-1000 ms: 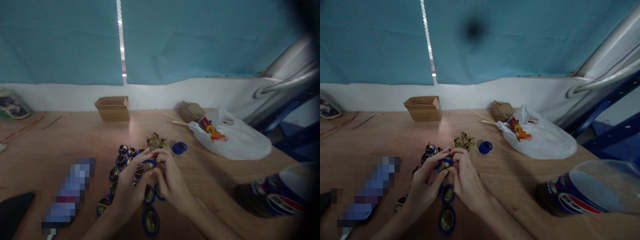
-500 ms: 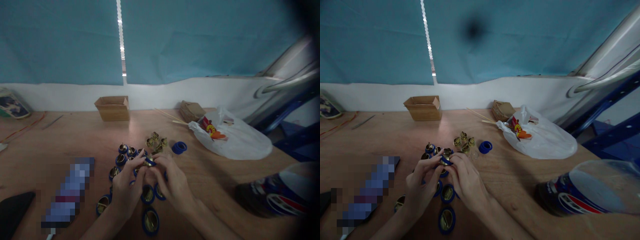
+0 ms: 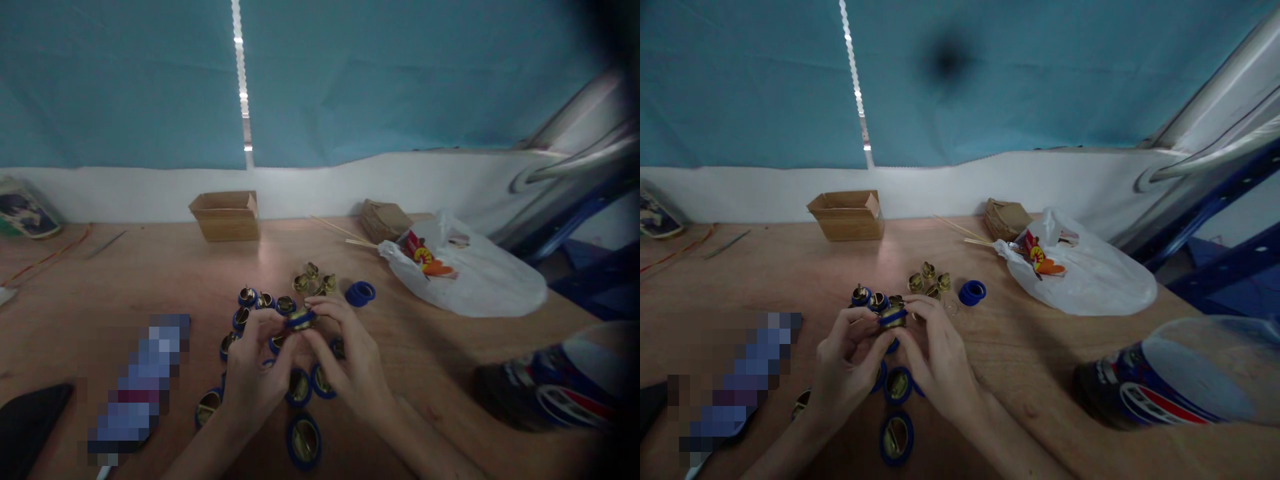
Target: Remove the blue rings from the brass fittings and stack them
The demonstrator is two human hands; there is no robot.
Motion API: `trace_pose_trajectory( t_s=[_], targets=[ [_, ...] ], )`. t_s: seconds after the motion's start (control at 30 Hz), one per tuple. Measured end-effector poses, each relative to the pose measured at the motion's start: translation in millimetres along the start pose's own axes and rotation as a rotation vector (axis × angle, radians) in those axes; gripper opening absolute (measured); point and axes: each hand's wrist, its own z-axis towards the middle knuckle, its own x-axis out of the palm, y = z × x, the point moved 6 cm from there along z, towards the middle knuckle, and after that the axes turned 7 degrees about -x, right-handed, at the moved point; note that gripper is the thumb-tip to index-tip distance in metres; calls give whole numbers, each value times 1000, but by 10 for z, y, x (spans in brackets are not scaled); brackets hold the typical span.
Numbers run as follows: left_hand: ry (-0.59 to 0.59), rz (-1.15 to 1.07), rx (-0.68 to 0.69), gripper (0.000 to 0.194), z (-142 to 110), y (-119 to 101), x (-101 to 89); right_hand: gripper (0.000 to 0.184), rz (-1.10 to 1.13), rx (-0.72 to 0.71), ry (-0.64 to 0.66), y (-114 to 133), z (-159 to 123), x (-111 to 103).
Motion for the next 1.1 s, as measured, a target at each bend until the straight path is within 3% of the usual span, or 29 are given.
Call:
trace_pose_trajectory(
  t_s=[0.17,0.37,0.53,0.67,0.87,1.1],
  targets=[
    [10,30,24,24,-21,-48,-2,23,164,159,22,-114,-47,36],
    [-78,187,171,22,-97,-166,-43,10,196,153,4,-113,-56,27],
    [-25,66,-5,16,-36,-59,-15,7,373,291,44,-147,19,38],
    [-2,-21,-53,14,8,4,15,11,541,410,30,-220,72,45],
    [-34,131,168,16,17,-134,0,18,626,590,57,-340,46,63],
    [17,137,299,19,-69,-288,82,27,653,725,-78,-477,-70,59]
  ],
)
